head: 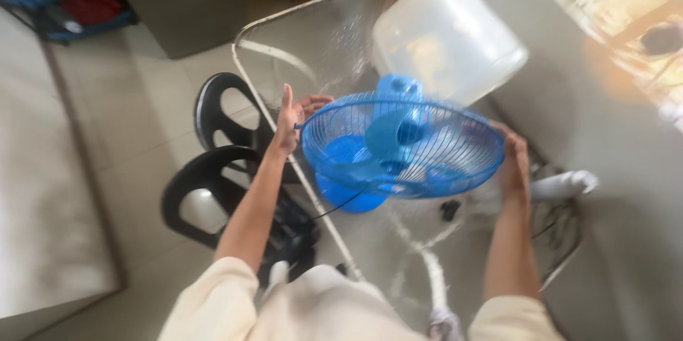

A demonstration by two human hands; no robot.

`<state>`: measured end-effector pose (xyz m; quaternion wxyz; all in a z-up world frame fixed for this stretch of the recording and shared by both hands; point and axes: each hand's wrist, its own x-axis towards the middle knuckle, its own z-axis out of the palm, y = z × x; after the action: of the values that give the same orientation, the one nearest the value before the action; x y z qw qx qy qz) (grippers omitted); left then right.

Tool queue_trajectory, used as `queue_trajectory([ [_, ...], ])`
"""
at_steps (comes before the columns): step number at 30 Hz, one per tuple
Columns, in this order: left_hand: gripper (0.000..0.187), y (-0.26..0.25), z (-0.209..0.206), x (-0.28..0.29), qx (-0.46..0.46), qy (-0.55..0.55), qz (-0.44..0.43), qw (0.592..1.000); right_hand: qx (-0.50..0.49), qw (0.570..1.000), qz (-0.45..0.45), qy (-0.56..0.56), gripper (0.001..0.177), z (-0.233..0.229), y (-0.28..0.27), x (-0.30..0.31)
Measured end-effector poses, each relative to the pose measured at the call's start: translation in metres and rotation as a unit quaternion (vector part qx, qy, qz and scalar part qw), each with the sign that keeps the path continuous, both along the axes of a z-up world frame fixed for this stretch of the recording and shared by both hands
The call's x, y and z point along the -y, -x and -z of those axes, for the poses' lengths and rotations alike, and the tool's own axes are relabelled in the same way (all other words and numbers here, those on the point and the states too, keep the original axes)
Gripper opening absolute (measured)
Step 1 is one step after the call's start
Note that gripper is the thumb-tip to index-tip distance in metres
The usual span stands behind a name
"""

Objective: The person assembles a electric fan by attaching the rear grill, the fan blade, and the front grill to the motor housing on a table.

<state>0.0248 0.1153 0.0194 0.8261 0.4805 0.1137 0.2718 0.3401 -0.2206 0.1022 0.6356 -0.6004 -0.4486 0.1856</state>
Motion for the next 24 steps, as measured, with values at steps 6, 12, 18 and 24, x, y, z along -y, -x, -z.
queue_trajectory([
  [6,0.115,-0.001,-0.038,-0.011,-0.12,-0.04,0.028,0.992,-0.02,0.999,0.021,0.018,0.088,0.0,-0.008,0.011],
  [12,0.119,-0.013,-0.044,-0.005,-0.173,-0.138,0.08,0.972,-0.215,0.975,0.05,-0.03,0.083,0.056,-0.029,0.019],
  [18,0.116,-0.017,-0.034,0.0,-0.143,-0.107,0.041,0.983,-0.364,0.919,-0.011,-0.151,0.067,0.122,-0.009,0.01],
  [24,0.113,-0.017,-0.029,0.0,-0.14,-0.127,-0.005,0.982,-0.273,0.947,0.001,-0.166,0.061,0.133,-0.01,0.009],
])
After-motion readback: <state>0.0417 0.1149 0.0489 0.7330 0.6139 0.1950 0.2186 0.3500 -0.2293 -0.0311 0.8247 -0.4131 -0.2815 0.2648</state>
